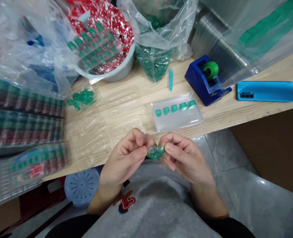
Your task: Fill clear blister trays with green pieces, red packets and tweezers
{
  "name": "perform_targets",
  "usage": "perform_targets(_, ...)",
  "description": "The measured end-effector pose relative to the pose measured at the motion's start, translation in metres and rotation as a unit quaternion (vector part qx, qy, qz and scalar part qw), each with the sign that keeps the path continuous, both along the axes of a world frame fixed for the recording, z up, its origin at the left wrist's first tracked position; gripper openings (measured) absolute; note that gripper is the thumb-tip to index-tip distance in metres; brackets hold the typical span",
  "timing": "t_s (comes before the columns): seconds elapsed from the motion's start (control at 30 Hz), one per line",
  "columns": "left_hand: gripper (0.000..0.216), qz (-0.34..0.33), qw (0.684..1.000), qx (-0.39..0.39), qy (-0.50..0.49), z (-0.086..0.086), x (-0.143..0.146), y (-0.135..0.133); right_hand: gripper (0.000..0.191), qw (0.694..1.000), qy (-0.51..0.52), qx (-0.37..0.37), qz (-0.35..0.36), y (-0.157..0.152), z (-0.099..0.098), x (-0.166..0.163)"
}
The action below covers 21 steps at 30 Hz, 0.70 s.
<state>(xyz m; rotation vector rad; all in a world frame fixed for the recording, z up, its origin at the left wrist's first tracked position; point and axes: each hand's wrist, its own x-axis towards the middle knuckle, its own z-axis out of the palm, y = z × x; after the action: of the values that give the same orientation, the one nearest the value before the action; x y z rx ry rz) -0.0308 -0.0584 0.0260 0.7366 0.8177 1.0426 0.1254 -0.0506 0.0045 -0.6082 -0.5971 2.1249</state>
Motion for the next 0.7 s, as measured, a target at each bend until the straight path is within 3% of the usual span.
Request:
perform_targets(0.17, 0.029, 0.059, 0.997, -0.039, 0.019, 0.002, -0.003, 0.0, 0.011, 0.996, -0.049, 0.011, -0.074, 0.001, -0.001, 0.002)
perform_targets(0.3, 0.026, 0.072, 0.997, -0.033, 0.023, -0.001, -0.005, 0.001, 0.011, 0.993, -0.063, 0.037, -0.091, 0.0, 0.0, 0.003)
perform_targets(0.5, 0.022, 0.154, 0.983, 0.002, 0.096, -0.011, -0.005, -0.001, 0.02, 0.992, -0.066, -0.034, -0.106, 0.007, -0.001, -0.003)
perform_targets(0.57, 0.017, 0.216, 0.963, 0.059, 0.151, -0.015, -0.004, -0.004, 0.027, 0.993, -0.044, -0.056, -0.099, 0.009, -0.003, -0.005)
perform_targets(0.63, 0.006, 0.275, 0.921, 0.149, 0.233, -0.018, -0.003, -0.007, 0.033, 0.995, -0.011, -0.069, -0.078, 0.011, -0.004, -0.006)
perform_targets(0.7, 0.015, 0.274, 0.867, 0.252, 0.331, -0.02, -0.002, -0.009, 0.039, 0.995, 0.007, -0.077, -0.057, 0.012, -0.003, -0.009)
